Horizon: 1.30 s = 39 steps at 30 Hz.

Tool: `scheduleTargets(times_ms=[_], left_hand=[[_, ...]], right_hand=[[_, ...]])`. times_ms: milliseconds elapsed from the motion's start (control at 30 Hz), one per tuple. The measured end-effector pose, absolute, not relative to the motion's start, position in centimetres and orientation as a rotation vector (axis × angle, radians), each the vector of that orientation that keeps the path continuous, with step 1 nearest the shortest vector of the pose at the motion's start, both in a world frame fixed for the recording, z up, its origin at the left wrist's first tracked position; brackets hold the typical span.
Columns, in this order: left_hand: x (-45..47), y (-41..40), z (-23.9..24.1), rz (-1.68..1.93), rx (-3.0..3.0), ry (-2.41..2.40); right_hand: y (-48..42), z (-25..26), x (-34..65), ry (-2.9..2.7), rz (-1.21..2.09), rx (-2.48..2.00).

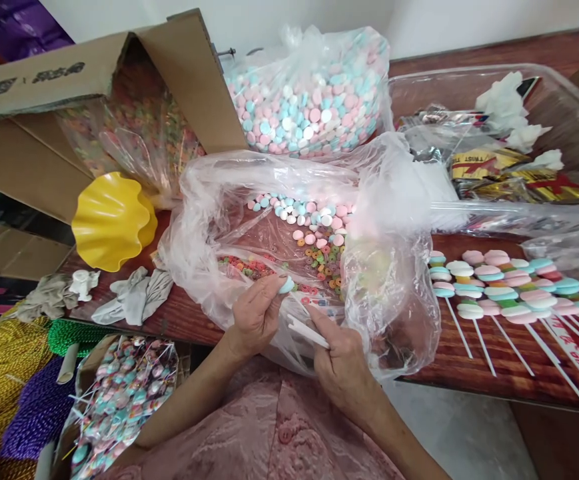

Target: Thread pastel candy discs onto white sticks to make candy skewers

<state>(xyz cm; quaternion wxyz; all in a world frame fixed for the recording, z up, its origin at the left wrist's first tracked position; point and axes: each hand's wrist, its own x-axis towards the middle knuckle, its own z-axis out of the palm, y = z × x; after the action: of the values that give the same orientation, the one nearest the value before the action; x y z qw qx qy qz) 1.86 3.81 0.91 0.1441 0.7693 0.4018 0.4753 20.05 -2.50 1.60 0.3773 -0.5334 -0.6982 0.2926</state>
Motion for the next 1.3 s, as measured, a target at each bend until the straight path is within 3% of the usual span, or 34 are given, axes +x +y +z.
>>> scheduleTargets(times_ms=[267, 533, 700, 933, 1033, 1200, 1300], left_hand=[[1.9, 3.5, 0.8, 1.411, 2.379, 1.183], [3.7, 2.9, 1.2, 1.081, 2.145, 0.932], [2.6, 5.8, 2.5, 0.944, 1.949, 1.164], [2.3, 8.3, 2.2, 0.207, 2.353, 1.394], [2.6, 7.6, 1.4, 0.245, 2.386, 1.408], [2.4, 8.2, 2.2, 0.628, 2.224, 1.271], [3.1, 10.5, 3.4, 0.632, 2.235, 1.255]], right_hand=[[-2.7, 0.9, 18.7, -1.618, 0.859, -1.314], [-1.5, 0.3, 18.9, -1.462, 0.918, -1.357], [-0.5, 0.2, 22.0, -1.023, 0.979, -1.412], [-1.2, -1.6, 23.4, -1.080, 1.067, -1.403], [-1.5, -2.3, 23.4, -1.116, 1.102, -1.419], [-1.5, -2.1, 23.5, -1.204, 1.079, -1.411], [-1.5, -2.2, 23.6, -1.211, 1.068, -1.412]])
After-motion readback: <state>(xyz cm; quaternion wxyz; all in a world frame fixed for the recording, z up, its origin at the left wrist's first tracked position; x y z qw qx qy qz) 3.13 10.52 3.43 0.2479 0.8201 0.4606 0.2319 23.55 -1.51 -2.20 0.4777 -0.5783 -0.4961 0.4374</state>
